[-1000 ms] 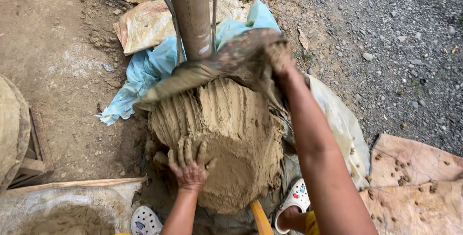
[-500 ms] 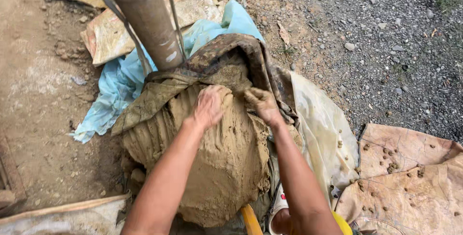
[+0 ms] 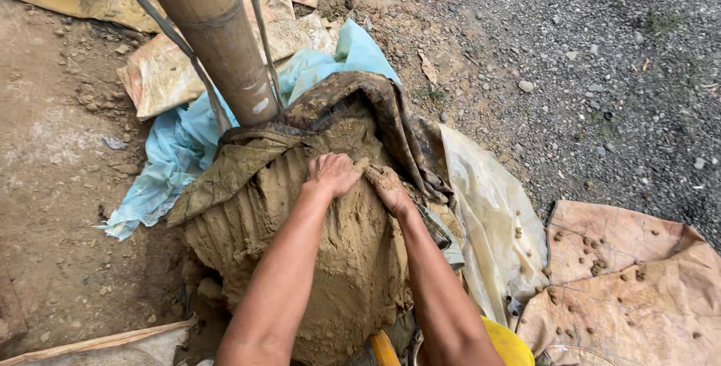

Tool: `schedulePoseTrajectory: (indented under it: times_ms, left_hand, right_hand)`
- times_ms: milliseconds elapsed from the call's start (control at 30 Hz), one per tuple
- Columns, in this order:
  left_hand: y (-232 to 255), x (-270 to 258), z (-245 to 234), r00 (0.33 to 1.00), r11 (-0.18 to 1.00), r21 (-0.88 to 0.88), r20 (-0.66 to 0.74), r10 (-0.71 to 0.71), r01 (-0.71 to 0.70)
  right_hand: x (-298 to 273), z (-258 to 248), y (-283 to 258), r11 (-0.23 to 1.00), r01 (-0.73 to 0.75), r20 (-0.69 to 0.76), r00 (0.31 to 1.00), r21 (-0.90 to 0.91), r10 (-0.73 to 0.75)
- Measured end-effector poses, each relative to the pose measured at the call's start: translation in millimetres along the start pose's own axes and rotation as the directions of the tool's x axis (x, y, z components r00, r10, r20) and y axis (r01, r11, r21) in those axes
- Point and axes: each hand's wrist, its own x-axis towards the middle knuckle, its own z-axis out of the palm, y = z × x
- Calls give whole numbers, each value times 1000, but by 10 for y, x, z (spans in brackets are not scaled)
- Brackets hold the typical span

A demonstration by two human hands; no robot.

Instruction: The person kneads clay by hand on a large mound, pulling pieces apart and pressing them back together. They briefly move to a smaller portion of clay on a separate board before returning to the main pile.

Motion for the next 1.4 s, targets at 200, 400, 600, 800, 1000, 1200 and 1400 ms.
schedulePoseTrajectory:
  times_ms: [200, 400, 600, 800, 1000, 1200, 1400]
  left_hand:
    - [131, -174, -61, 993, 999, -32, 112, -35, 39]
    - [332, -733, 23, 986, 1000, 5, 167, 24, -25]
    - [581, -1641, 298, 955, 992, 61, 281, 91, -112]
    - [261, -3290, 840, 971, 975, -184, -227, 80, -124]
    - [-163, -4228, 973, 555, 878, 93, -743, 375, -469]
    - [-645, -3944, 781, 503, 842, 400, -677, 537, -361]
    - [-485, -4085, 436, 979, 936, -333, -195, 53, -117]
  right_hand:
    - [-173, -4, -129, 993, -119, 27, 993, 3, 119]
    - [-815, -37, 242, 959, -283, 101, 954, 2, 281]
    - [-1908, 114, 66, 990, -141, 136, 981, 20, 138]
    - [-2865, 811, -977, 852, -313, -49, 945, -420, 323]
    - [-3339, 806, -2442, 888, 293, -72, 938, -354, -338]
    - [-2484, 996, -2448, 625, 624, 104, 742, -469, -662]
    - [-2456, 796, -2009, 882, -162, 51, 986, 442, 156]
